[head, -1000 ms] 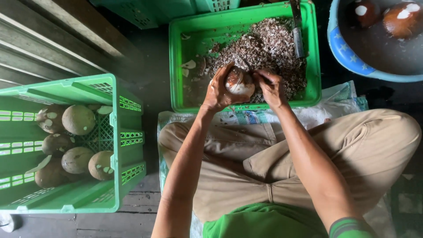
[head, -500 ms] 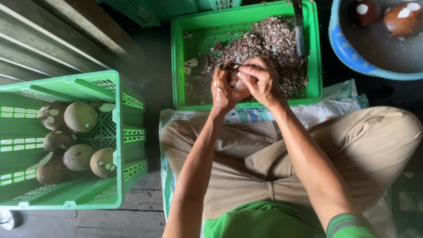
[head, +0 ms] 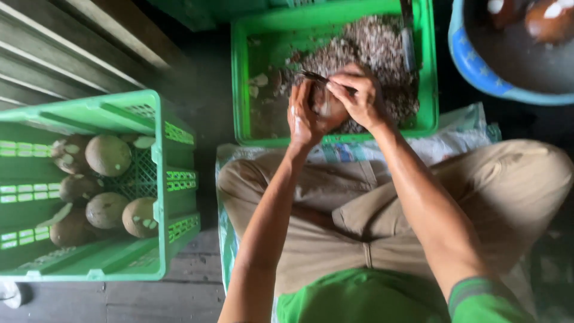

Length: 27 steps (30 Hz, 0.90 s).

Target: The person sits cross-legged and uses a knife to peel the husk off a coconut, rotating it to remove the outer layer. The removed husk falls into a green crate below.

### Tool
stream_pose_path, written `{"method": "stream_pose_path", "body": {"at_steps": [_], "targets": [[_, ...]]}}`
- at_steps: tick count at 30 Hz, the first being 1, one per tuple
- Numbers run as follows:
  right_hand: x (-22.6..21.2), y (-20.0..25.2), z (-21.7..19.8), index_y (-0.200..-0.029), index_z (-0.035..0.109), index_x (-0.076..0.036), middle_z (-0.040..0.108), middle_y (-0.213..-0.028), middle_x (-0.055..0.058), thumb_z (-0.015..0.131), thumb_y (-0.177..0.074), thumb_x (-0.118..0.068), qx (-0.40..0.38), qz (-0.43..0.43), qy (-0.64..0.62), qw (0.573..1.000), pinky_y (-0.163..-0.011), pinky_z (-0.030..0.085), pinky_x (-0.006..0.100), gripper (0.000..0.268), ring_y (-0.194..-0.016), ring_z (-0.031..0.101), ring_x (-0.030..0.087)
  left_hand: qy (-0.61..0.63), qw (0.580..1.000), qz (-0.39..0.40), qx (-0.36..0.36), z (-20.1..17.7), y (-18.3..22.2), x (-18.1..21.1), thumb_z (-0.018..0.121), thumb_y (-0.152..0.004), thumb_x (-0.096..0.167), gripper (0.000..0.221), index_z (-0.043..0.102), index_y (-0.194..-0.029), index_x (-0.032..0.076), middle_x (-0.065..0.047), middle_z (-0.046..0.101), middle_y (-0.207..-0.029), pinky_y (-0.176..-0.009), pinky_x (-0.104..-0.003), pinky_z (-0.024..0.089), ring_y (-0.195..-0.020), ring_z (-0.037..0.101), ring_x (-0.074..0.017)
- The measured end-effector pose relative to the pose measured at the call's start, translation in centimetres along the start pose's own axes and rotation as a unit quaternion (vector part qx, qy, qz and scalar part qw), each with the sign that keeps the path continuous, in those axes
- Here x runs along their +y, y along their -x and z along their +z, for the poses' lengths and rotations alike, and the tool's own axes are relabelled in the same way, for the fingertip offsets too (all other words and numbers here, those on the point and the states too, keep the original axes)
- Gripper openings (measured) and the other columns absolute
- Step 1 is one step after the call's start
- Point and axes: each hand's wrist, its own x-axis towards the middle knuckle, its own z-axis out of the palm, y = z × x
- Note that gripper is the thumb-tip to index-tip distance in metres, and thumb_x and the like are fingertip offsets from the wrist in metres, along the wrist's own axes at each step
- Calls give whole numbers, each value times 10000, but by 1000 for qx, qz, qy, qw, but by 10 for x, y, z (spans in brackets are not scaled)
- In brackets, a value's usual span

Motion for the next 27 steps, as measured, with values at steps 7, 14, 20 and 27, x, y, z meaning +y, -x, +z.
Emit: {"method": "stream_pose_path", "body": {"at_steps": [7, 14, 20, 27], "targets": [[42, 57, 22, -1047, 722, 49, 714, -1014, 230, 709, -1031, -62, 124, 132, -121, 976, -896, 540, 422, 113, -1036, 691, 328, -73, 987, -69, -129, -40, -5, 58, 959, -405, 615, 1095, 511, -1325, 226, -57, 524, -1217, -940, -563, 556, -1124, 623, -378], [45, 53, 48, -1022, 733, 27, 729, -990, 234, 712, -1006, -37, 182, 153, -172, 956, -883, 542, 419, 69, -1019, 687, 289, -25, 983, -55, -176, -36, -15, 31, 976, -444, 585, 1101, 488, -1372, 251, -88, 520, -1257, -984, -556, 533, -1154, 631, -405], [56, 59, 60, -1045, 745, 2, 737, -986, 214, 717, -998, -58, 176, 157, -164, 958, -881, 541, 432, 82, -997, 713, 337, -10, 985, -15, -174, -49, -22, 46, 992, -435, 550, 1181, 457, -1424, 186, -143, 526, -1298, -1073, -558, 478, -1229, 593, -425], [39, 53, 45, -1067, 728, 13, 723, -1025, 204, 656, -1026, -53, 157, 152, -170, 961, -922, 517, 448, 106, -1054, 677, 277, -4, 985, -14, -170, -41, -20, 25, 1004, -433, 518, 1091, 519, -1365, 223, -60, 586, -1208, -1062, -476, 499, -1169, 651, -321]]}}
